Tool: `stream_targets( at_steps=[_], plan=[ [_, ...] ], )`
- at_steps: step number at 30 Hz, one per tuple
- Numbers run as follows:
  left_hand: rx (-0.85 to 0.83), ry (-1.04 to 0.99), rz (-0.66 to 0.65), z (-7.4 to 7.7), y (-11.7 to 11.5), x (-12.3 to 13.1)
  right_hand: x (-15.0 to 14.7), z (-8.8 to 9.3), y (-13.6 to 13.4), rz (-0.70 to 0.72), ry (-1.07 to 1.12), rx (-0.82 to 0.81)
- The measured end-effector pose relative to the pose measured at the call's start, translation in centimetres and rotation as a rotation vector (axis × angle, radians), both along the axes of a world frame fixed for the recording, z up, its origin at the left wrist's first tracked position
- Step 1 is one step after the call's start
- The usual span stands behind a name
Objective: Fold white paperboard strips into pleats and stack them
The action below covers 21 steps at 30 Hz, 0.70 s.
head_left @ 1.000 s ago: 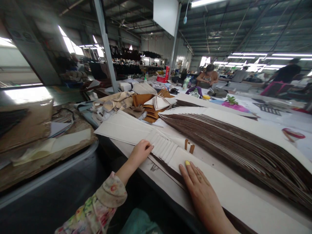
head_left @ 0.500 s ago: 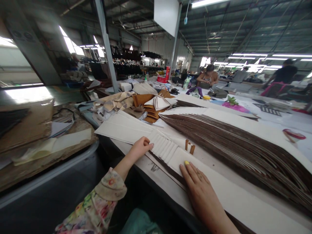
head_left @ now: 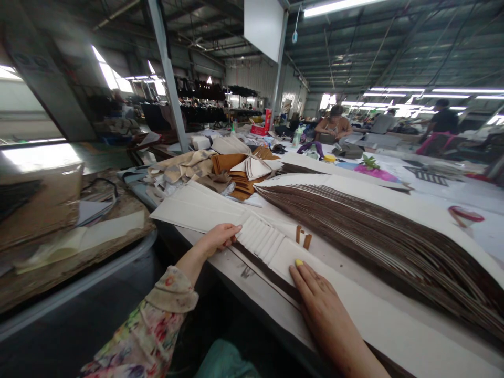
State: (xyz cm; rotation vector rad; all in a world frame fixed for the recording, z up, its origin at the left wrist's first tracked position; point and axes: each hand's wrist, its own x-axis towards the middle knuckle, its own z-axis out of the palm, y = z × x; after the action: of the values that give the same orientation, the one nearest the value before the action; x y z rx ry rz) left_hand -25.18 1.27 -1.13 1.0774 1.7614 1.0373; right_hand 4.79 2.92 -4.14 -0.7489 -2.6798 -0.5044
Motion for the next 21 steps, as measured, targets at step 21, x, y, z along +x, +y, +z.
stream_targets(
  at_steps=[21],
  plan=[
    [0.088,-0.303,-0.021,0.2,0.4,3.2,-0.3,-0.1,0.4,-0.033,0.020,0.062]
  ],
)
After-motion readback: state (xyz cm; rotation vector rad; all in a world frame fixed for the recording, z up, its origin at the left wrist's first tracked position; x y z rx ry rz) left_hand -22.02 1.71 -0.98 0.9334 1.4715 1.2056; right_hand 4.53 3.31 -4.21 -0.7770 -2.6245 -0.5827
